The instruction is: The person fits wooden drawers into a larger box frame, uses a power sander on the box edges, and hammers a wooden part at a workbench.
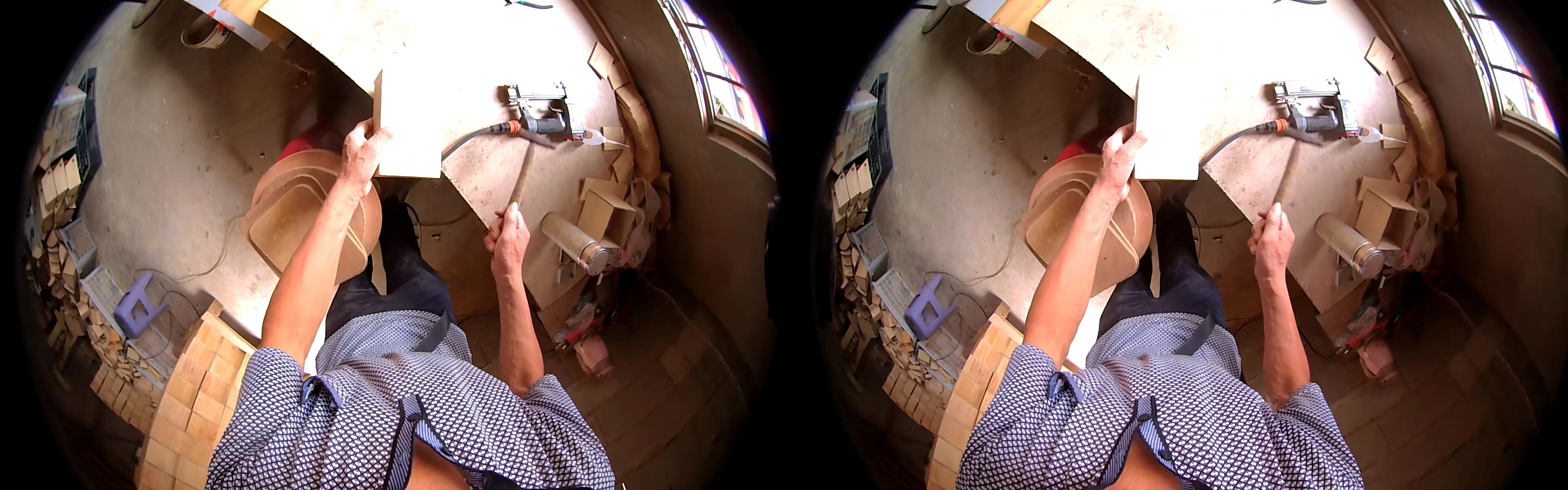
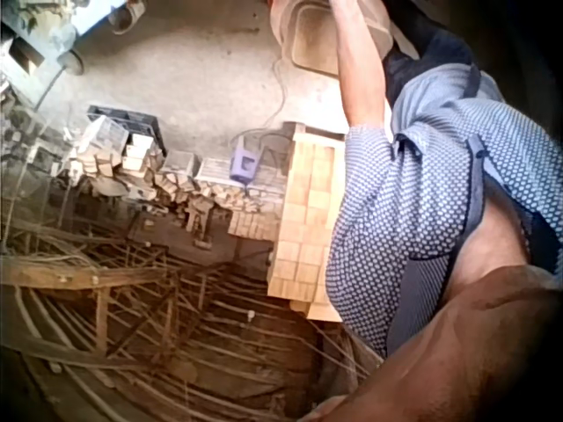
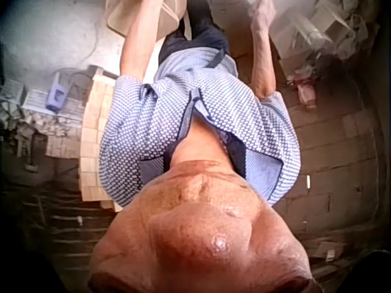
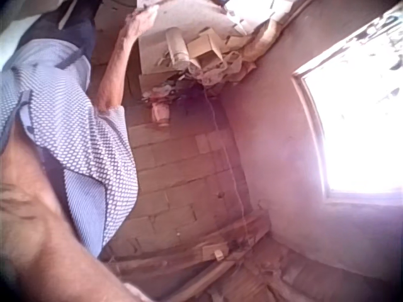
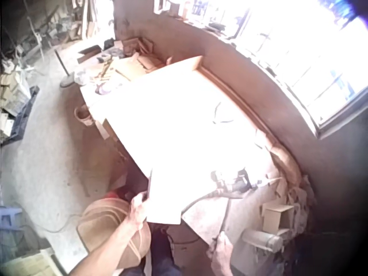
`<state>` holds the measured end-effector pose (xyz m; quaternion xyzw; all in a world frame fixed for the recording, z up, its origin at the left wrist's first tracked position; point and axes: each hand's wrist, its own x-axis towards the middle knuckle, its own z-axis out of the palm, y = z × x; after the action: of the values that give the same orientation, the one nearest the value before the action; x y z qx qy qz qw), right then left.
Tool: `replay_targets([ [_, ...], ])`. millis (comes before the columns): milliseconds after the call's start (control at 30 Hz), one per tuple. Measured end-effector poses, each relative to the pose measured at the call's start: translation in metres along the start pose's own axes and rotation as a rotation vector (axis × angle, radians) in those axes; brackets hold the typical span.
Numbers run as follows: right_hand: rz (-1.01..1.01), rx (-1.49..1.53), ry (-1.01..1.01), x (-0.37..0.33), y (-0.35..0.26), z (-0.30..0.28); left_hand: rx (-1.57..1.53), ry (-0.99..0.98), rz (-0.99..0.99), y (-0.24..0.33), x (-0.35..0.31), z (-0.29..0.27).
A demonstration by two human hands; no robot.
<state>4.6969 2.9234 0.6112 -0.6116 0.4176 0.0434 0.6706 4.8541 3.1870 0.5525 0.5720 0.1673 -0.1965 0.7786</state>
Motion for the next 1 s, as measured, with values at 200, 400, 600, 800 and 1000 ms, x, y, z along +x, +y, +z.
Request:
replay_targets([
  [200, 0.161, 0.296, 0.041, 0.029, 0.052, -0.031, -0.116, -0.061, 0.039, 0.02, -0.021, -0.001],
  [400, 0.132, -0.1, 0.103, 0.059, 0.067, -0.034, -0.121, -0.126, 0.09, 0.04, -0.058, -0.008],
  [600, -0.22, -0.365, 0.036, -0.006, -0.009, 0.011, -0.109, -0.21, 0.101, 0.068, -0.129, -0.019],
  [800, -0.199, 0.219, -0.429, -0.104, -0.057, 0.101, -0.029, -0.306, 0.148, 0.08, -0.227, -0.046],
  [1000, -0.331, 0.402, -0.432, -0.18, -0.006, 0.099, 0.086, -0.375, 0.133, 0.058, -0.313, -0.069],
])
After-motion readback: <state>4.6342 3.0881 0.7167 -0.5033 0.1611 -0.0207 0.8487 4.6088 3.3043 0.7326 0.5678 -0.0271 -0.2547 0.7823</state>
